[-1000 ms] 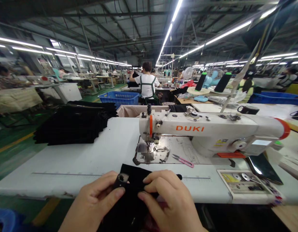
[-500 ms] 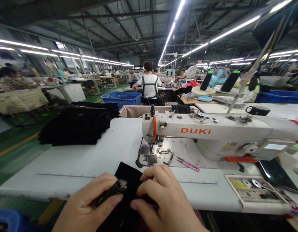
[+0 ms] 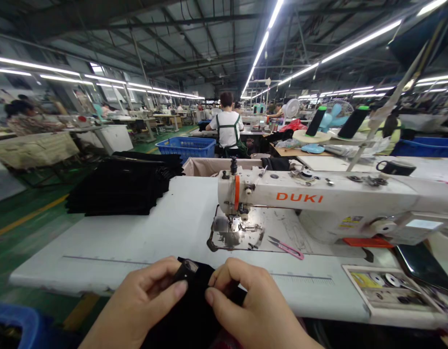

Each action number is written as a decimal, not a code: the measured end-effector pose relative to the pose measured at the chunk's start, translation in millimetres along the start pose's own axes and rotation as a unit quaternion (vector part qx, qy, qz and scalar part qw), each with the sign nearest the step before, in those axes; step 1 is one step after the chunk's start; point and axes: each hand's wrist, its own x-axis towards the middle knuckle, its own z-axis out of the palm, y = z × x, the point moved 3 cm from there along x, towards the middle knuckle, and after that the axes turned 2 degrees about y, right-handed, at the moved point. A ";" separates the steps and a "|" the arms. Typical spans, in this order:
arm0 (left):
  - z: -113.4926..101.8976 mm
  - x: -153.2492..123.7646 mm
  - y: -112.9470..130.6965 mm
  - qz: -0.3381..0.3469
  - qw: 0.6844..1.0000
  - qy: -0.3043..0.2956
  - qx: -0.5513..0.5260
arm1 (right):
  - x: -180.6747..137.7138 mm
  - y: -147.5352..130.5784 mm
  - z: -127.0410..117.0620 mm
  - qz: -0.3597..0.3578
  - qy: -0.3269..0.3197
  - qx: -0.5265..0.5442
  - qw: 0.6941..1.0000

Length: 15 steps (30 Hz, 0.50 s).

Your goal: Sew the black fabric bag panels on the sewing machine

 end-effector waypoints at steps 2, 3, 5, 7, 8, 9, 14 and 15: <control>0.6 0.0 0.3 0.006 1.000 0.008 0.018 | 1.4 1.4 1.6 0.002 -0.003 -0.007 1.000; 0.6 0.0 1.0 0.011 0.999 0.013 0.027 | 2.3 1.6 2.0 0.005 -0.001 -0.011 1.000; -0.9 0.1 4.3 0.018 0.998 0.024 0.050 | 4.3 1.4 2.4 0.019 -0.001 -0.011 1.000; -4.2 0.8 10.9 0.016 0.997 0.017 0.077 | 5.7 0.5 3.4 0.016 -0.015 0.012 1.000; -6.5 1.3 15.6 0.011 0.996 0.002 0.090 | 6.1 0.2 4.4 -0.002 -0.028 0.031 0.999; -9.1 2.2 20.9 0.005 0.994 -0.021 0.105 | 6.2 0.4 6.1 -0.032 -0.047 0.049 0.997; -31.0 20.5 39.3 0.004 0.955 -0.101 0.277 | 1.9 23.6 26.0 -0.255 -0.127 0.046 0.957; -35.4 29.5 38.7 0.021 0.941 -0.094 0.326 | 1.9 32.3 31.1 -0.287 -0.118 0.002 0.951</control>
